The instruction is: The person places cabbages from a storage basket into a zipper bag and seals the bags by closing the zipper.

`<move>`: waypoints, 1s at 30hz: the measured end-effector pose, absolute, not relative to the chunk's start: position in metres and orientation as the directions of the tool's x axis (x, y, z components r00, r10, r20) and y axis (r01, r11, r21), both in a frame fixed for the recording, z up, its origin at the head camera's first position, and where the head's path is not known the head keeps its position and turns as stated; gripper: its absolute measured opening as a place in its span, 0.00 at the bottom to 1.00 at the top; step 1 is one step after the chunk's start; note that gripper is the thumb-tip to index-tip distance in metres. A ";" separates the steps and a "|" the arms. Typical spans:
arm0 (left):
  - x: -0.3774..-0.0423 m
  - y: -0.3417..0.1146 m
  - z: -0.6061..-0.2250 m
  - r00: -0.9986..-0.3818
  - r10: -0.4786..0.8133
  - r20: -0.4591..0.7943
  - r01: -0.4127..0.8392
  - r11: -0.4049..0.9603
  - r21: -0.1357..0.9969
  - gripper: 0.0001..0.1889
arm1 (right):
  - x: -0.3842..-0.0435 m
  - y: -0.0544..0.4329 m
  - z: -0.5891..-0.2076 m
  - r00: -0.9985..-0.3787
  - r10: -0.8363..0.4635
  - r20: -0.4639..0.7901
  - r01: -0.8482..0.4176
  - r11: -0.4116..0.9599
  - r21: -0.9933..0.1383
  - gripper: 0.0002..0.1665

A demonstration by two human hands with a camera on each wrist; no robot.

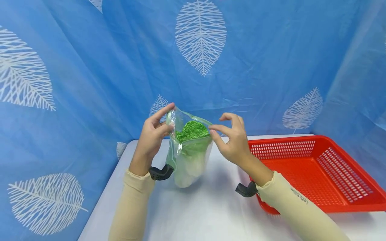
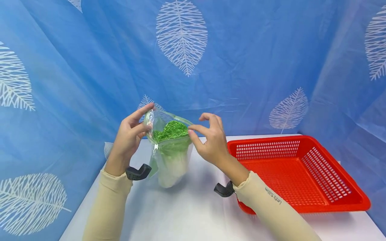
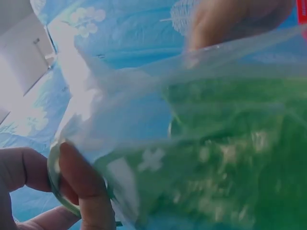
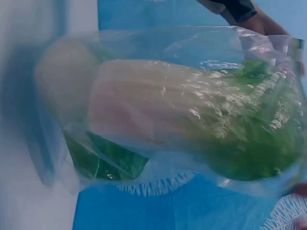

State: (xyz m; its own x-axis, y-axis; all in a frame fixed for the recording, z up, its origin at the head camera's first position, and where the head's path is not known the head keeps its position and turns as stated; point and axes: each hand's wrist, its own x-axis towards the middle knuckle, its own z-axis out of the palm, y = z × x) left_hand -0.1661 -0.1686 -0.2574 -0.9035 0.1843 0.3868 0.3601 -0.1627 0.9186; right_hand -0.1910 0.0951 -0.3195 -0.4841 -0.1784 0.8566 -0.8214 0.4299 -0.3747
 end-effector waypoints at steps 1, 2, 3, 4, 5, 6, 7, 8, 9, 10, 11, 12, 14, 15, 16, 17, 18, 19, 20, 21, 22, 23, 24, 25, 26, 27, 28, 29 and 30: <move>-0.166 -0.169 -0.257 -0.905 0.175 0.387 0.360 -0.167 0.918 0.36 | -0.188 0.098 -0.321 -0.560 -0.204 0.803 -0.790 0.424 -0.443 0.14; -0.167 -0.169 -0.257 -0.905 0.169 0.390 0.363 -0.171 0.916 0.36 | -0.185 0.100 -0.322 -0.640 -0.228 0.734 -0.747 0.411 -0.523 0.16; -0.167 -0.170 -0.257 -0.905 0.168 0.390 0.363 -0.173 0.916 0.36 | -0.184 0.102 -0.322 -0.713 -0.251 0.655 -0.693 0.392 -0.605 0.19; -0.167 -0.170 -0.257 -0.905 0.170 0.391 0.362 -0.175 0.915 0.37 | -0.183 0.103 -0.322 -0.774 -0.274 0.570 -0.632 0.372 -0.679 0.21; -0.167 -0.169 -0.257 -0.904 0.179 0.388 0.358 -0.178 0.917 0.37 | -0.183 0.103 -0.322 -0.820 -0.295 0.491 -0.571 0.358 -0.739 0.24; -0.166 -0.168 -0.257 -0.903 0.190 0.385 0.354 -0.179 0.918 0.37 | -0.184 0.102 -0.322 -0.853 -0.311 0.419 -0.512 0.351 -0.784 0.25; -0.166 -0.168 -0.257 -0.902 0.202 0.381 0.348 -0.181 0.920 0.38 | -0.186 0.102 -0.322 -0.871 -0.329 0.365 -0.471 0.347 -0.811 0.26; -0.165 -0.168 -0.258 -0.901 0.214 0.376 0.342 -0.180 0.922 0.38 | -0.186 0.100 -0.323 -0.880 -0.345 0.325 -0.440 0.339 -0.831 0.26; -0.164 -0.167 -0.259 -0.901 0.224 0.372 0.338 -0.177 0.924 0.38 | -0.187 0.099 -0.325 -0.886 -0.358 0.296 -0.418 0.336 -0.844 0.26; -0.164 -0.167 -0.260 -0.900 0.229 0.371 0.337 -0.177 0.925 0.38 | -0.188 0.097 -0.327 -0.889 -0.366 0.276 -0.402 0.333 -0.853 0.26; -0.163 -0.168 -0.260 -0.898 0.232 0.374 0.339 -0.176 0.924 0.38 | -0.190 0.094 -0.328 -0.889 -0.375 0.264 -0.394 0.329 -0.858 0.25; -0.163 -0.169 -0.261 -0.896 0.234 0.378 0.344 -0.174 0.923 0.38 | -0.192 0.091 -0.329 -0.887 -0.386 0.253 -0.386 0.323 -0.864 0.26; -0.164 -0.172 -0.261 -0.891 0.242 0.384 0.352 -0.166 0.921 0.38 | -0.195 0.085 -0.329 -0.883 -0.403 0.241 -0.373 0.288 -0.882 0.26; -0.165 -0.173 -0.262 -0.889 0.247 0.385 0.354 -0.161 0.921 0.37 | -0.197 0.082 -0.328 -0.883 -0.409 0.231 -0.359 0.269 -0.894 0.27; -0.165 -0.175 -0.263 -0.887 0.252 0.386 0.356 -0.156 0.921 0.37 | -0.200 0.079 -0.327 -0.885 -0.412 0.215 -0.337 0.251 -0.908 0.26; -0.166 -0.177 -0.264 -0.887 0.255 0.385 0.358 -0.149 0.922 0.37 | -0.203 0.076 -0.327 -0.889 -0.416 0.189 -0.308 0.239 -0.921 0.26; -0.166 -0.179 -0.265 -0.886 0.257 0.386 0.360 -0.143 0.922 0.37 | -0.205 0.072 -0.326 -0.894 -0.420 0.157 -0.271 0.229 -0.935 0.26; -0.166 -0.180 -0.266 -0.885 0.258 0.387 0.363 -0.137 0.922 0.36 | -0.207 0.069 -0.325 -0.901 -0.417 0.121 -0.231 0.226 -0.946 0.25; -0.165 -0.182 -0.267 -0.885 0.259 0.387 0.365 -0.130 0.922 0.36 | -0.210 0.066 -0.325 -0.908 -0.411 0.087 -0.195 0.229 -0.954 0.26; -0.165 -0.183 -0.269 -0.885 0.260 0.386 0.366 -0.125 0.922 0.36 | -0.212 0.063 -0.327 -0.915 -0.398 0.064 -0.172 0.242 -0.955 0.26; -0.164 -0.184 -0.271 -0.885 0.262 0.385 0.367 -0.119 0.923 0.36 | -0.214 0.060 -0.329 -0.923 -0.382 0.049 -0.155 0.253 -0.955 0.26; -0.163 -0.185 -0.272 -0.885 0.264 0.384 0.367 -0.114 0.923 0.36 | -0.216 0.057 -0.332 -0.929 -0.368 0.040 -0.145 0.262 -0.954 0.26; -0.162 -0.186 -0.274 -0.885 0.267 0.381 0.365 -0.109 0.924 0.36 | -0.216 0.055 -0.334 -0.933 -0.357 0.039 -0.141 0.264 -0.954 0.26; -0.161 -0.187 -0.275 -0.887 0.268 0.377 0.363 -0.101 0.926 0.36 | -0.217 0.053 -0.337 -0.936 -0.350 0.045 -0.146 0.268 -0.952 0.25; -0.161 -0.188 -0.277 -0.891 0.266 0.369 0.356 -0.094 0.930 0.36 | -0.217 0.053 -0.340 -0.936 -0.349 0.053 -0.153 0.265 -0.952 0.24; -0.160 -0.189 -0.279 -0.895 0.262 0.361 0.350 -0.087 0.933 0.36 | -0.217 0.053 -0.341 -0.935 -0.351 0.059 -0.157 0.259 -0.953 0.23; -0.160 -0.189 -0.280 -0.899 0.256 0.354 0.344 -0.085 0.935 0.36 | -0.217 0.053 -0.340 -0.933 -0.356 0.060 -0.153 0.239 -0.959 0.22; -0.159 -0.190 -0.280 -0.904 0.246 0.349 0.339 -0.087 0.937 0.37 | -0.216 0.054 -0.337 -0.931 -0.358 0.063 -0.148 0.217 -0.965 0.22; -0.159 -0.191 -0.280 -0.908 0.235 0.347 0.335 -0.089 0.938 0.37 | -0.216 0.055 -0.332 -0.931 -0.357 0.079 -0.158 0.198 -0.967 0.23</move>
